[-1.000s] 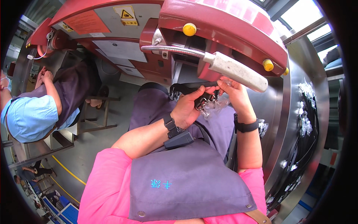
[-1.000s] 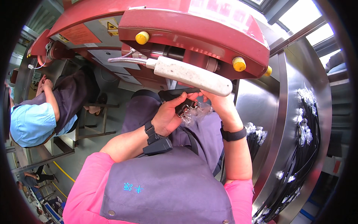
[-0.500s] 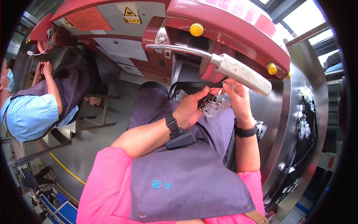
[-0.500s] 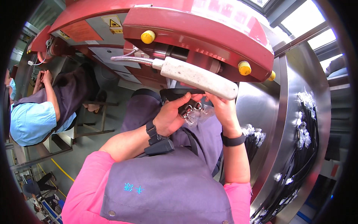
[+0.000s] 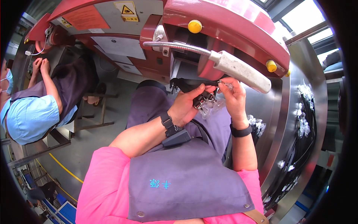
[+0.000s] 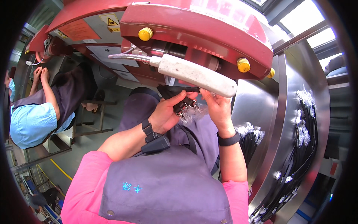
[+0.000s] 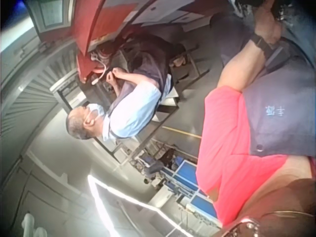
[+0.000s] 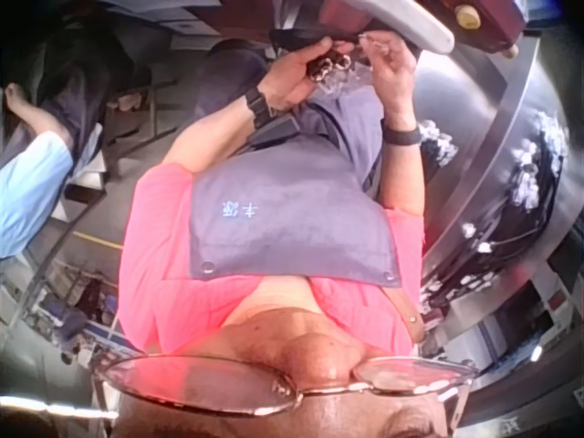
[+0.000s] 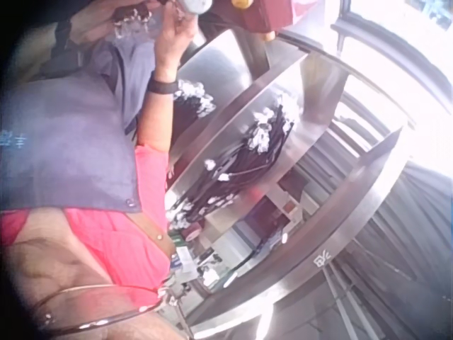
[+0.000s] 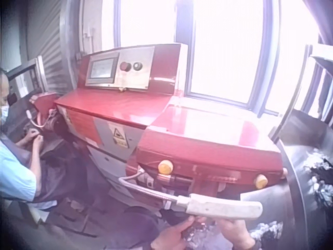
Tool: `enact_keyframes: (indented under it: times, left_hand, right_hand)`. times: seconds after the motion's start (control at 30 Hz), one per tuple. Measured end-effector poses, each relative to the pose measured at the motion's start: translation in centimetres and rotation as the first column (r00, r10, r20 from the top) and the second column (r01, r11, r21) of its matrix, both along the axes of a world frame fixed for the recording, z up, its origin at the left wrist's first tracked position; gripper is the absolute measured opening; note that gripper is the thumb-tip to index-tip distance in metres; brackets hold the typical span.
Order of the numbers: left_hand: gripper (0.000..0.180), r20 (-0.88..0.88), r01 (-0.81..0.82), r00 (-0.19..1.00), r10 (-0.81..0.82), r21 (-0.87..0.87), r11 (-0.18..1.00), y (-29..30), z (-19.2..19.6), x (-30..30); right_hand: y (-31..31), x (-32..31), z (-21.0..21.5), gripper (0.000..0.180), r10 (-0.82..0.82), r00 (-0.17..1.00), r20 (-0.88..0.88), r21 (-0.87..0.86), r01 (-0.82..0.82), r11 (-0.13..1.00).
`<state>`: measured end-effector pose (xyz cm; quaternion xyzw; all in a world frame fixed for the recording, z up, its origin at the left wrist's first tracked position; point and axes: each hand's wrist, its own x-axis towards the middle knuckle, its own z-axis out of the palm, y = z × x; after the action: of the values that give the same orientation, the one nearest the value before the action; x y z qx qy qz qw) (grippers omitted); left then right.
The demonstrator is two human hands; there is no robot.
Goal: Manually assembling small plastic clips onto black leather straps at a workshop station.
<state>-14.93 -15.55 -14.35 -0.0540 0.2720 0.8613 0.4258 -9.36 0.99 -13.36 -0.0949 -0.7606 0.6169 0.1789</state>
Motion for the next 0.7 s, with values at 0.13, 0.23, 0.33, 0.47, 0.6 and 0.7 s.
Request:
enact_keyframes:
  times: [0.13, 0.23, 0.33, 0.47, 0.6, 0.7]
  left_hand:
    - [0.025, 0.028, -0.006, 1.000, 0.005, 0.005, 1.000, 0.08, -0.17, -0.15]
    - [0.024, 0.037, -0.018, 0.999, 0.018, 0.006, 1.000, 0.11, -0.41, -0.13]
    - [0.024, 0.043, -0.027, 0.999, 0.026, 0.007, 1.000, 0.08, -0.63, -0.15]
    - [0.023, 0.061, -0.027, 0.998, 0.026, 0.009, 1.000, 0.26, -0.80, -0.28]
    - [0.023, 0.081, -0.030, 0.996, 0.027, 0.033, 0.999, 0.64, -0.60, -0.19]
    - [0.023, 0.077, -0.015, 0.997, 0.012, 0.042, 0.999, 0.93, 0.14, 0.04]
  right_hand:
    - [-0.06, -0.22, -0.32, 0.013, -0.007, 1.000, 0.023, -0.084, 0.009, 0.996]
    - [-0.02, -0.40, -0.42, 0.014, -0.001, 0.999, 0.034, -0.077, 0.004, 0.997]
    - [-0.19, -0.51, -0.32, 0.015, -0.007, 0.999, 0.041, -0.076, 0.010, 0.997]
    - [-0.16, -0.55, -0.50, 0.015, -0.031, 0.998, 0.054, -0.100, 0.036, 0.994]
    - [-0.07, -0.28, -0.03, 0.014, -0.065, 0.996, 0.062, -0.056, 0.069, 0.996]
    - [0.08, 0.35, 0.08, 0.013, -0.077, 0.997, -0.008, -0.076, 0.076, 0.994]
